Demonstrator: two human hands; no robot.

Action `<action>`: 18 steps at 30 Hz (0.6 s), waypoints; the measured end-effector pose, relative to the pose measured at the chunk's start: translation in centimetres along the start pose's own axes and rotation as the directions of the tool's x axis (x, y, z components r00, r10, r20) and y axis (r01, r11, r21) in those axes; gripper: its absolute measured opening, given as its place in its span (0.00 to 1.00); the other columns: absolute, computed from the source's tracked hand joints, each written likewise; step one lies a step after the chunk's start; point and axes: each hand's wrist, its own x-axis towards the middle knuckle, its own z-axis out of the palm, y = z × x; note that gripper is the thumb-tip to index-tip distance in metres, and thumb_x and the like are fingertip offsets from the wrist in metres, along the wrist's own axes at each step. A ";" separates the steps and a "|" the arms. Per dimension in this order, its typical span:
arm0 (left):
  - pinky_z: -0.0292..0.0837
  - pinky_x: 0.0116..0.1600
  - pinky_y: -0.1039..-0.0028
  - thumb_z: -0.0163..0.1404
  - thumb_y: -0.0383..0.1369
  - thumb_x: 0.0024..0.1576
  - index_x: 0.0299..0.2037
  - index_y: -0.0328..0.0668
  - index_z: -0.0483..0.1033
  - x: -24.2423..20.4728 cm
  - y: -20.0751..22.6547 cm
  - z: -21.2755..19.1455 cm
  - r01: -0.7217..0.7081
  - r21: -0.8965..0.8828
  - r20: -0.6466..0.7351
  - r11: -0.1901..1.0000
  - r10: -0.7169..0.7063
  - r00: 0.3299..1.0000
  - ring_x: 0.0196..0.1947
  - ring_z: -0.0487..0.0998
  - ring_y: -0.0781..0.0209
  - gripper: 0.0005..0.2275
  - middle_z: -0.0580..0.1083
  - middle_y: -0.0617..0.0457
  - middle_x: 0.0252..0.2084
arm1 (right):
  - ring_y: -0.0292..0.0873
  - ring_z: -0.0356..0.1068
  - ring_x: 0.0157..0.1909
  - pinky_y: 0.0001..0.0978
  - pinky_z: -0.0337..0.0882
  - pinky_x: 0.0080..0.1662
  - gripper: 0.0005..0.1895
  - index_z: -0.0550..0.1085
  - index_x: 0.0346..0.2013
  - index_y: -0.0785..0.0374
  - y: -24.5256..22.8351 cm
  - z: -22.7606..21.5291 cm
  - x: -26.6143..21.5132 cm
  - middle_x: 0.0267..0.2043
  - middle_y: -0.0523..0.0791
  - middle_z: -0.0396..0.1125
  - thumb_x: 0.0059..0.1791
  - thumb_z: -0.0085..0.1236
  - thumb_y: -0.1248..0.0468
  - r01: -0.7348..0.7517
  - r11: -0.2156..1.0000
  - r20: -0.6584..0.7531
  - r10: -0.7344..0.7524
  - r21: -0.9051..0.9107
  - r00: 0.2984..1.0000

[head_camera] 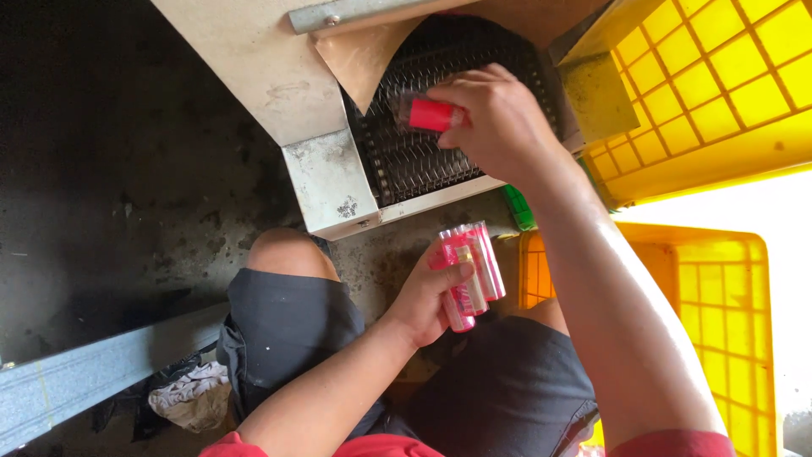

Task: Sorting and packing small pink cosmetic products from a machine into yellow plastic crates.

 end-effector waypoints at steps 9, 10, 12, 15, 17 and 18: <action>0.80 0.45 0.65 0.66 0.34 0.50 0.48 0.49 0.75 -0.2 0.6 2.0 -0.136 0.017 -0.065 0.991 0.137 0.988 0.42 0.82 0.55 0.18 0.79 0.51 0.42 | 0.53 0.77 0.33 0.49 0.75 0.36 0.26 0.77 0.53 0.56 -2.0 -2.2 -11.7 0.34 0.49 0.76 0.40 0.67 0.60 -0.426 0.889 0.319 0.359 0.168 0.877; 0.80 0.45 0.65 0.66 0.34 0.50 0.48 0.49 0.75 -0.4 1.2 2.9 -0.135 0.016 -0.062 0.991 0.136 0.989 0.42 0.82 0.55 0.18 0.79 0.51 0.42 | 0.53 0.77 0.33 0.49 0.75 0.36 0.26 0.77 0.53 0.56 -2.7 -2.0 -12.1 0.34 0.49 0.76 0.40 0.67 0.60 -0.427 0.889 0.318 0.361 0.166 0.877; 0.81 0.44 0.60 0.66 0.33 0.49 0.49 0.47 0.75 -1.0 2.1 4.6 -0.106 0.016 -0.040 0.994 0.106 0.994 0.41 0.83 0.48 0.19 0.79 0.45 0.42 | 0.56 0.80 0.40 0.46 0.80 0.44 0.48 0.62 0.71 0.51 -4.1 -1.6 -13.1 0.51 0.53 0.72 0.39 0.74 0.53 -0.743 0.617 0.540 0.546 0.257 0.640; 0.81 0.47 0.58 0.67 0.33 0.49 0.51 0.49 0.74 -0.3 0.8 2.6 -0.107 0.074 -0.045 0.992 0.110 0.993 0.43 0.81 0.48 0.21 0.78 0.45 0.44 | 0.47 0.81 0.40 0.42 0.78 0.46 0.55 0.58 0.74 0.48 -4.7 -1.0 -14.2 0.49 0.47 0.75 0.36 0.77 0.54 -0.819 0.530 0.542 0.632 0.219 0.554; 0.81 0.48 0.56 0.67 0.33 0.48 0.52 0.48 0.74 -0.6 1.1 3.4 -0.105 0.071 -0.047 0.992 0.109 0.993 0.44 0.82 0.46 0.22 0.78 0.44 0.45 | 0.47 0.81 0.40 0.41 0.78 0.46 0.55 0.59 0.74 0.48 -4.1 -0.7 -14.6 0.46 0.46 0.75 0.36 0.77 0.57 -0.831 0.491 0.534 0.644 0.260 0.548; 0.81 0.48 0.55 0.67 0.32 0.48 0.53 0.48 0.73 -0.7 1.3 3.8 -0.107 0.065 -0.049 0.992 0.110 0.993 0.45 0.82 0.45 0.23 0.78 0.43 0.46 | 0.46 0.81 0.39 0.39 0.78 0.46 0.55 0.59 0.74 0.49 -3.8 -0.5 -14.8 0.44 0.46 0.76 0.36 0.78 0.59 -0.840 0.454 0.526 0.656 0.299 0.541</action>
